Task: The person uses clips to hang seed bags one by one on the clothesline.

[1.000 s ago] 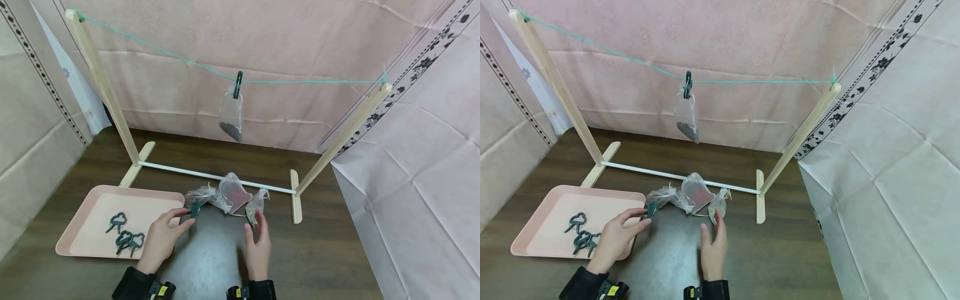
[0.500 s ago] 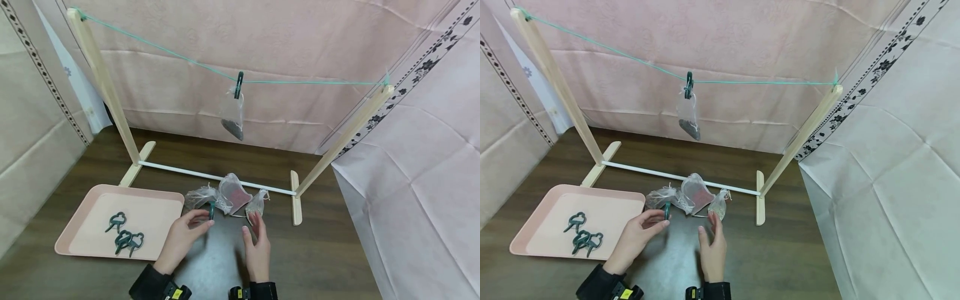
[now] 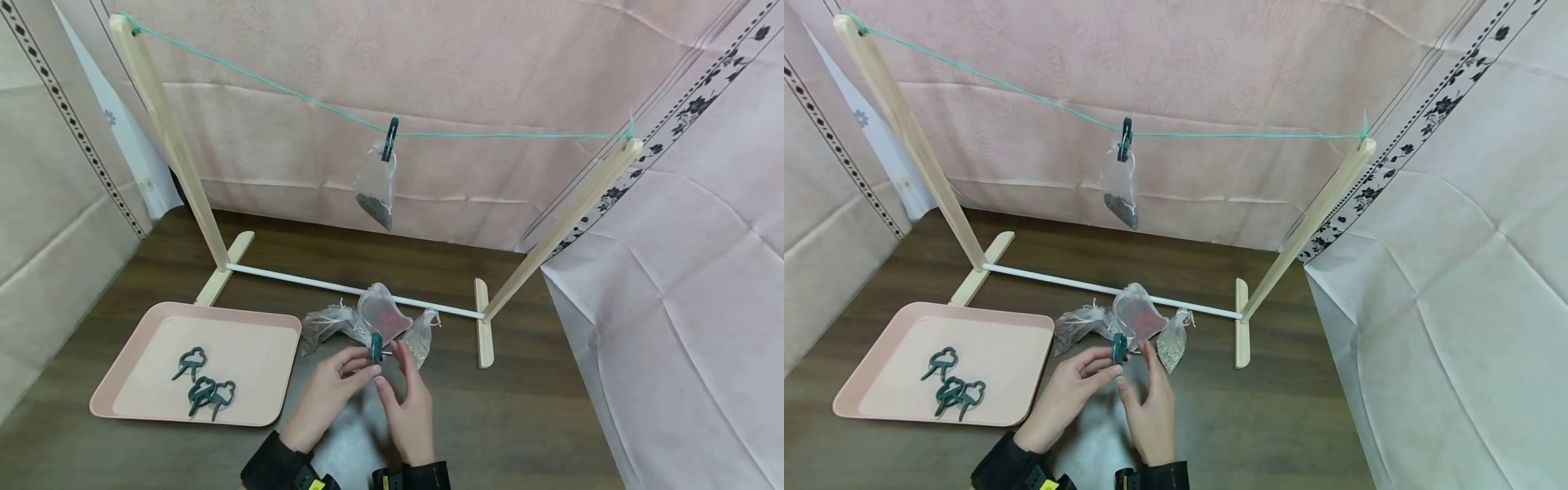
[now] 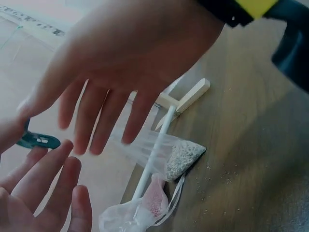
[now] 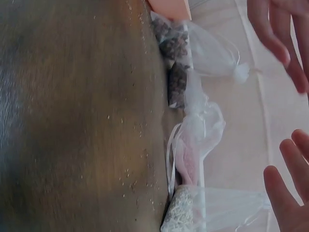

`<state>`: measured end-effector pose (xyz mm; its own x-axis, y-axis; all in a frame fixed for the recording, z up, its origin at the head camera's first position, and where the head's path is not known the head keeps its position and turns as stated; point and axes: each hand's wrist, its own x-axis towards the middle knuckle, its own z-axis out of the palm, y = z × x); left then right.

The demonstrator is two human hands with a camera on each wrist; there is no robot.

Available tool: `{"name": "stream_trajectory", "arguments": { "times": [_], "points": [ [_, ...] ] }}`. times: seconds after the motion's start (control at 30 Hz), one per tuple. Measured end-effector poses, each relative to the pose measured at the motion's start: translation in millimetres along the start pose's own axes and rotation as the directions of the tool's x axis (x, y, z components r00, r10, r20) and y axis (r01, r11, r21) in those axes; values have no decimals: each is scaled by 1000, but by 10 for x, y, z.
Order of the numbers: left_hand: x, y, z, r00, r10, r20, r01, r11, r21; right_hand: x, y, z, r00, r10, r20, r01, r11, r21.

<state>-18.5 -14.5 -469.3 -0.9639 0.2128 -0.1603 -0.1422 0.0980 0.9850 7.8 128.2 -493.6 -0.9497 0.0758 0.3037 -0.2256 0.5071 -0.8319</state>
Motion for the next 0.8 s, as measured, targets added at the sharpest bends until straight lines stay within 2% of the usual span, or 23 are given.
{"name": "stream_trajectory", "arguments": {
  "times": [0.1,0.17,0.27,0.4,0.47,0.63,0.8],
  "points": [
    [-4,20,30,1000,-9,7,9,999,-38,-7,117,41,1000,-10,21,10,1000,0],
    [34,-71,43,1000,-4,5,4,998,-59,-14,234,72,999,-22,25,22,1000,-3],
    [68,-181,51,1000,-12,28,15,993,-119,-22,263,75,999,-22,29,22,1000,1],
    [82,-227,48,997,-39,66,51,978,-201,-24,291,91,999,-4,43,2,1000,24],
    [88,-240,44,995,-46,86,65,972,-226,-16,289,100,999,-21,34,20,999,44],
    [98,-271,26,991,-61,123,94,954,-283,14,120,78,995,-98,-14,99,991,85],
    [89,-289,15,988,-59,145,102,944,-313,18,-120,21,998,-50,23,47,995,93]
  ]
}}
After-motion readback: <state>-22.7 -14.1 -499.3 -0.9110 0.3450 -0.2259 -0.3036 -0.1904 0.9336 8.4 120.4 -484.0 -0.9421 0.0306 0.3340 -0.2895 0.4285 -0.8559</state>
